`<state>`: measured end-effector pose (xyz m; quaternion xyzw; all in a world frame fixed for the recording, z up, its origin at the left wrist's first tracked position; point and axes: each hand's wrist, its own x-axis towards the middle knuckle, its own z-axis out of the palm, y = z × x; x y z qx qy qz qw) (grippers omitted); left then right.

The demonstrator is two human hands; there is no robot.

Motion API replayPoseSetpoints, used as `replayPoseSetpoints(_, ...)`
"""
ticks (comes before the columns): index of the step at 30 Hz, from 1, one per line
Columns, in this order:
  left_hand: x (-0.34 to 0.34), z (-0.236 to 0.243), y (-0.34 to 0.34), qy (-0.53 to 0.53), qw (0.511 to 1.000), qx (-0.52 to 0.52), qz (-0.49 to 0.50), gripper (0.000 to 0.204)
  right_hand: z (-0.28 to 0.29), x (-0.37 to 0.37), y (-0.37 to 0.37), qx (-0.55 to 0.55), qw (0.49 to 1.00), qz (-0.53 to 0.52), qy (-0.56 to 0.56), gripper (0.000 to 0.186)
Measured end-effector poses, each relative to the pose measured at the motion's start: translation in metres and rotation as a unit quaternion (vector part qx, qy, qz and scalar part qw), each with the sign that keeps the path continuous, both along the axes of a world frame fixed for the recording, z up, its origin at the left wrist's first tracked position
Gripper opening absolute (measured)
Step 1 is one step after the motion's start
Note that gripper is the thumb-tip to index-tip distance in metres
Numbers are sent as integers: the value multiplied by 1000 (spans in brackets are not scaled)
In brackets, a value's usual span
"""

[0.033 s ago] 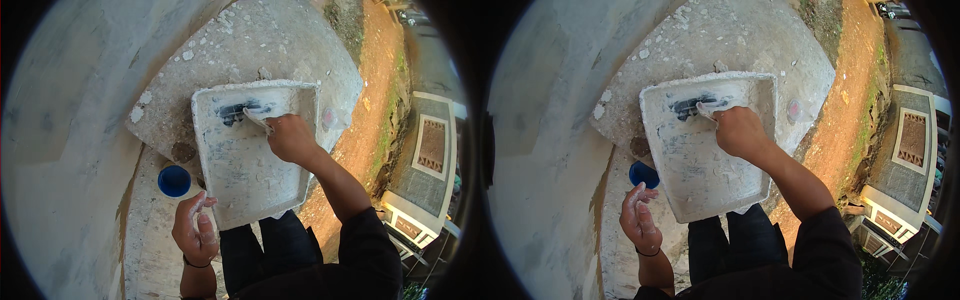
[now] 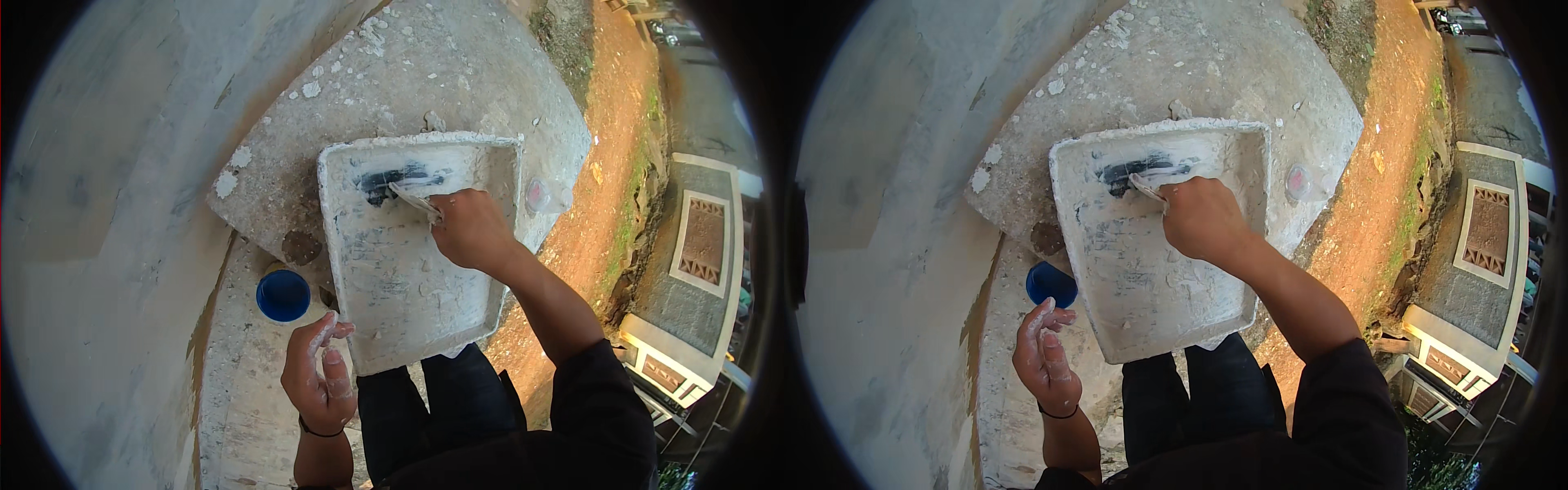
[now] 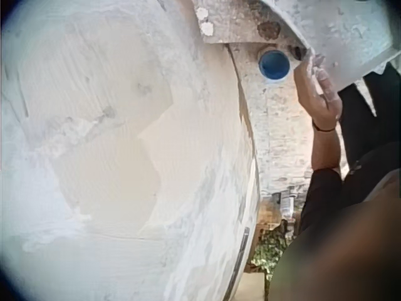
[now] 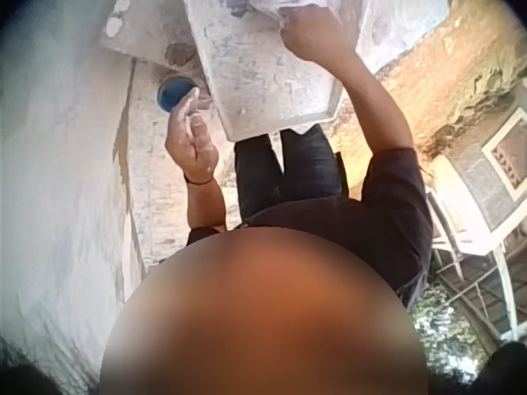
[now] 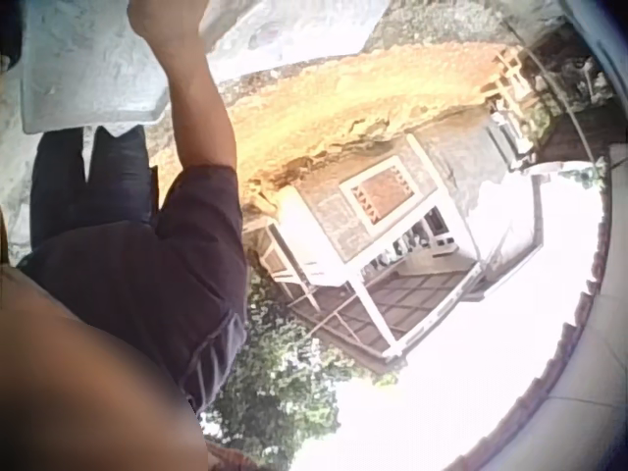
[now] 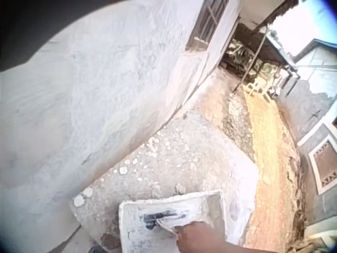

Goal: The person applies and smooths wall putty or plaster onto an exterior wall using a putty knife.

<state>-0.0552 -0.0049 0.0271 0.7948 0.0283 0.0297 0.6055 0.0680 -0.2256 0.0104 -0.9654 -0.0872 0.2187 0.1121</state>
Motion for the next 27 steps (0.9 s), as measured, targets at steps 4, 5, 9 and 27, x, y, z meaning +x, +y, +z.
replayPoseSetpoints(4, -9, 1, 16, 2, 999, -31, 27, 32, 2, 6, 35, 16, 998, -33, 44, 19)
replayPoseSetpoints(5, -10, 1, 20, 1, 999, -35, 27, 29, 2, 8, 40, 28, 997, -49, 45, 19)
replayPoseSetpoints(9, -19, 1, 33, 3, 998, -40, 49, 29, 5, 14, 56, 61, 992, -73, 87, 22)
replayPoseSetpoints(27, -30, 0, 36, 47, 997, -39, 51, 33, -1, 7, 92, 170, 959, -200, 109, 26)
